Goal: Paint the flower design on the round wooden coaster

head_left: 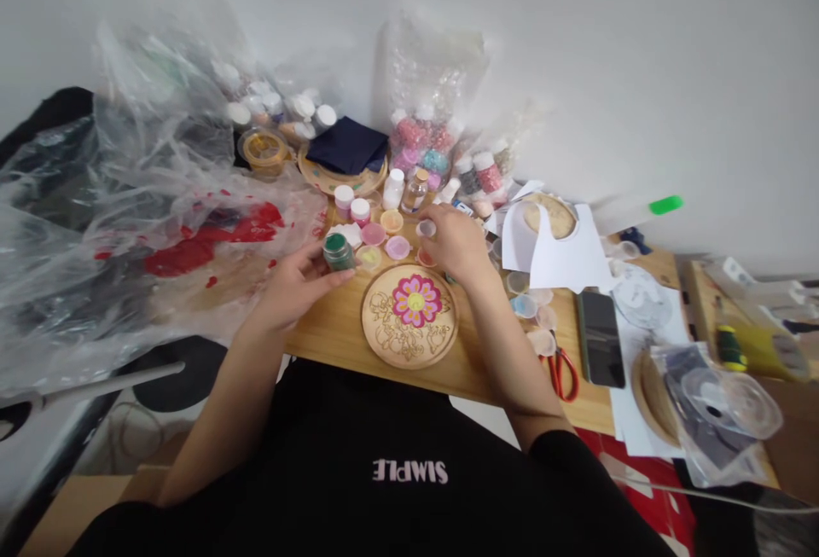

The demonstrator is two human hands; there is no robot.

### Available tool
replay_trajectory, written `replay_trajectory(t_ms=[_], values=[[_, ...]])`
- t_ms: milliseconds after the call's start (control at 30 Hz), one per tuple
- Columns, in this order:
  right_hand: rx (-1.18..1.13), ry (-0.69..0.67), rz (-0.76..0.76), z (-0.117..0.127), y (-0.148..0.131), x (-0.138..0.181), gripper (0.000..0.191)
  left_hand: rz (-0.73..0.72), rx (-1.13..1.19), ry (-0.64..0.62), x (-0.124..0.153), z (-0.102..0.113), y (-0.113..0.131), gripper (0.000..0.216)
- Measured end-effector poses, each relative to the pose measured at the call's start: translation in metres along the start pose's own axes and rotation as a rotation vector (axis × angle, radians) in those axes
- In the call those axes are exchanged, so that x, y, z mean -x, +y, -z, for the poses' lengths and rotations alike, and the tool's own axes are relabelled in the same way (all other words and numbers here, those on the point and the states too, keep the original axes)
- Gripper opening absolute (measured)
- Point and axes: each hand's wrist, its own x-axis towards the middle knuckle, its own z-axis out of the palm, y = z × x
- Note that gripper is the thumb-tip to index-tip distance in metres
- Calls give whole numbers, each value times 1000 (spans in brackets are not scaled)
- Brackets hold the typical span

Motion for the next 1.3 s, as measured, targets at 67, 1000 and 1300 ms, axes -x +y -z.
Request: replay_trajectory(t_ms=[67, 1000, 1300], values=[[48, -5, -26, -2, -1, -1, 33, -10, 6, 31, 0, 0, -1, 37], [-136, 194, -22, 26, 31, 6, 20, -11, 72, 52, 1, 2, -3, 33], [-304, 579, -109, 58, 53, 30, 11, -57, 182, 144, -4, 0, -6, 38]])
